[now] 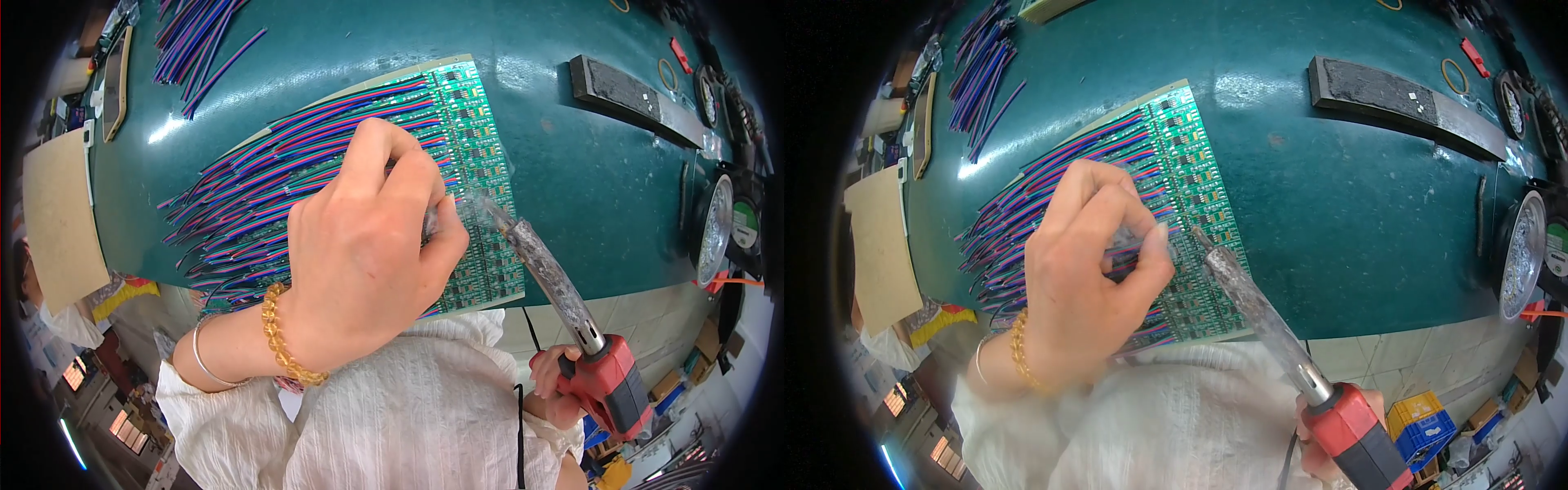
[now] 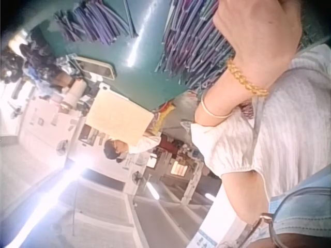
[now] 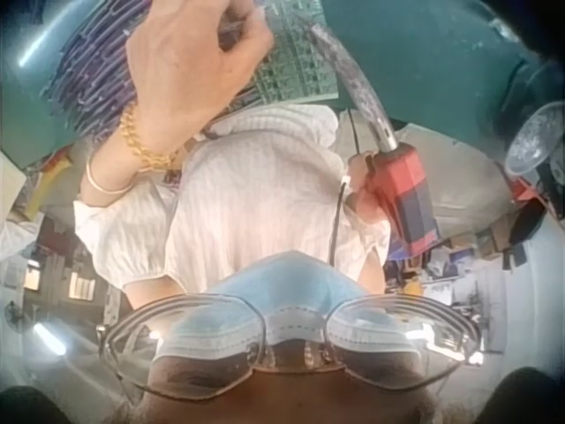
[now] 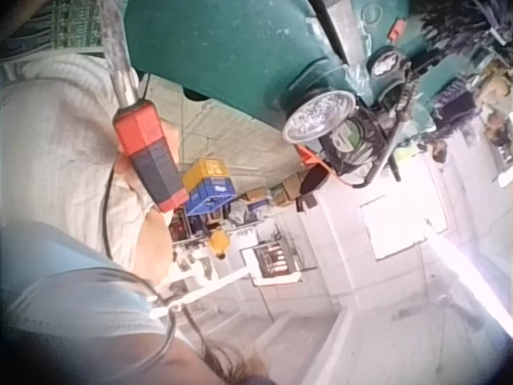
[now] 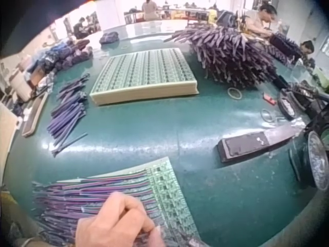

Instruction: The person solders wires to printed circuit boards using a soldering iron.

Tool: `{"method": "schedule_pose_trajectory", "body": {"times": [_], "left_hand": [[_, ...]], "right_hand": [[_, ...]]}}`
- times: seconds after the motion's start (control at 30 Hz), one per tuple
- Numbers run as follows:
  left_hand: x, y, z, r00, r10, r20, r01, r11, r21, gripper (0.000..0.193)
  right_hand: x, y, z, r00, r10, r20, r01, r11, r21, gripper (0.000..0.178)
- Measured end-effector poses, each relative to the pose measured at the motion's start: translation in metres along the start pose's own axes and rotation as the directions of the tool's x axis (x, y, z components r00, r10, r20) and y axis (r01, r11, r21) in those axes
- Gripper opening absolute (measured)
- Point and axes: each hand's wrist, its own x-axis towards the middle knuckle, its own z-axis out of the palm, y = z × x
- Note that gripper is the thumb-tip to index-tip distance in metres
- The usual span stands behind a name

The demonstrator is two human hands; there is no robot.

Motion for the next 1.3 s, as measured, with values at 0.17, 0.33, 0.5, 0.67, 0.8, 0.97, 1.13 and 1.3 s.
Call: {"method": "schedule_pose_trajectory", "body": {"times": [0.17, 0.33, 0.5, 0.67, 0.8, 0.97, 1.13, 1.3], "left_hand": [[-0.001, 0.0, 0.001, 1.0, -0.017, -0.01, 0.017, 1.0, -0.012, 0.016], [0.0, 0.001, 0.001, 1.0, -0.008, -0.009, 0.008, 1.0, -0.004, 0.016], [-0.001, 0.0, 0.002, 1.0, 0.004, -0.018, -0.004, 1.0, -0.006, 0.016], [0.0, -0.001, 0.002, 1.0, 0.012, -0.022, -0.012, 1.0, -0.006, 0.016], [0.0, -0.001, 0.002, 1.0, 0.011, -0.026, -0.011, 1.0, 0.004, 0.016], [-0.002, -0.001, 0.003, 0.999, 0.006, -0.033, -0.006, 1.0, 0.001, 0.015], [0.001, 0.0, 0.002, 0.999, 0.024, -0.029, -0.024, 1.0, -0.009, 0.015], [-0.002, -0.002, 0.002, 0.999, 0.029, -0.034, -0.029, 1.0, 0.001, 0.016]], "right_hand": [[0.017, -0.026, 0.007, 0.941, 0.329, -0.081, -0.322, 0.942, 0.094, 0.009], [0.013, -0.003, 0.007, 0.997, -0.066, -0.039, 0.058, 0.982, -0.181, 0.02], [0.017, -0.001, 0.008, 0.996, -0.082, -0.021, 0.08, 0.993, -0.091, 0.021], [0.018, -0.009, 0.009, 1.0, -0.015, -0.02, 0.012, 0.992, -0.13, 0.018], [0.029, -0.018, -0.007, 0.979, 0.005, 0.202, 0.04, 0.975, -0.22, 0.023], [0.021, -0.008, -0.008, 0.988, -0.061, 0.139, 0.104, 0.939, -0.328, 0.028], [0.014, -0.003, 0.002, 0.996, -0.06, 0.073, 0.074, 0.976, -0.207, 0.022], [0.006, 0.009, 0.014, 0.989, -0.093, -0.116, 0.076, 0.986, -0.147, 0.005]]}}
